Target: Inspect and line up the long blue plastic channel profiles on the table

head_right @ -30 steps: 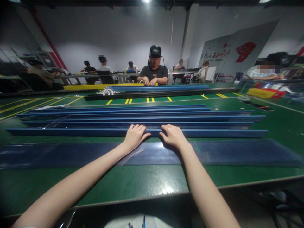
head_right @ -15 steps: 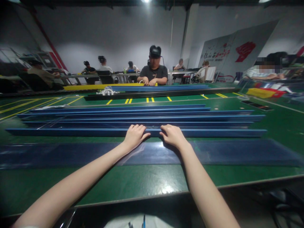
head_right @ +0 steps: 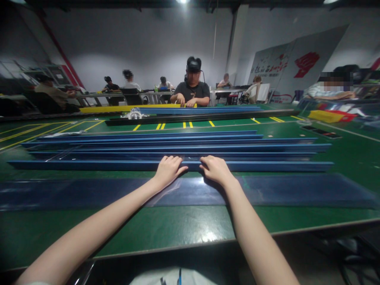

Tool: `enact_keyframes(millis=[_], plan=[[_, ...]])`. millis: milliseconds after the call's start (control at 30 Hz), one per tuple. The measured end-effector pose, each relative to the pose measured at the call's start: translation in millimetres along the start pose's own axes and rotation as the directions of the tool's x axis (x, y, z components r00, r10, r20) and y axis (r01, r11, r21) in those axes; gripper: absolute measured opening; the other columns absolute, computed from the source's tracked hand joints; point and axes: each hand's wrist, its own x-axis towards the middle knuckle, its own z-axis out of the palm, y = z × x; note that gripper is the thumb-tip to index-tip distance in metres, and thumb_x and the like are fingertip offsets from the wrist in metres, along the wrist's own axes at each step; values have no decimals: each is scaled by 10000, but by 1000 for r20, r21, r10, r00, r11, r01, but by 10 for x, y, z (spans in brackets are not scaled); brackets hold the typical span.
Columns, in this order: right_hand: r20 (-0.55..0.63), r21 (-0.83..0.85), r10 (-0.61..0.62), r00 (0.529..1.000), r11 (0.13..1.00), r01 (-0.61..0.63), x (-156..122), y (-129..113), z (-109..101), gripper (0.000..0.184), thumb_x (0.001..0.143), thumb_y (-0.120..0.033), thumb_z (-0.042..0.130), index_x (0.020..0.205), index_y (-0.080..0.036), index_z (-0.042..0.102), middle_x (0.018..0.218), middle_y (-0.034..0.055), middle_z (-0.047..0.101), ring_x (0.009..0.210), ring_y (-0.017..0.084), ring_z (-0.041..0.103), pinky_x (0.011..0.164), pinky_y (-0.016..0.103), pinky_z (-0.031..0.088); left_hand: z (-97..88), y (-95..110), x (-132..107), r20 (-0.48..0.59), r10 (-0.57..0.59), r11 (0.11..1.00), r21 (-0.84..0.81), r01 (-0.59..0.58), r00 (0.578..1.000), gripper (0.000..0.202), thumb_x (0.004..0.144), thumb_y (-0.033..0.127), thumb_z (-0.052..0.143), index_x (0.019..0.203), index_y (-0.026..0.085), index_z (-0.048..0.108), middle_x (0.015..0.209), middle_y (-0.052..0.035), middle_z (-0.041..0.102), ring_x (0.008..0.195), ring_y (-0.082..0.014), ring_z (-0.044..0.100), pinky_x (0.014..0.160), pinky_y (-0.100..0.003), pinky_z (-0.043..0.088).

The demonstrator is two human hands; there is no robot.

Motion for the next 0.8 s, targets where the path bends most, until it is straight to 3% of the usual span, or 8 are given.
enact_keyframes(millis=[800], plan=[[-30, 36, -23, 999, 999, 24, -12, -9, 4, 298, 842, -241, 438, 1089, -196, 599, 1125, 70, 625, 1027, 183, 562, 811, 263, 420, 2, 4, 6, 19, -8, 1000, -16, 8, 1000, 328, 860, 465, 460, 878, 154, 562, 842, -53, 646, 795, -200, 554, 683, -321, 296]])
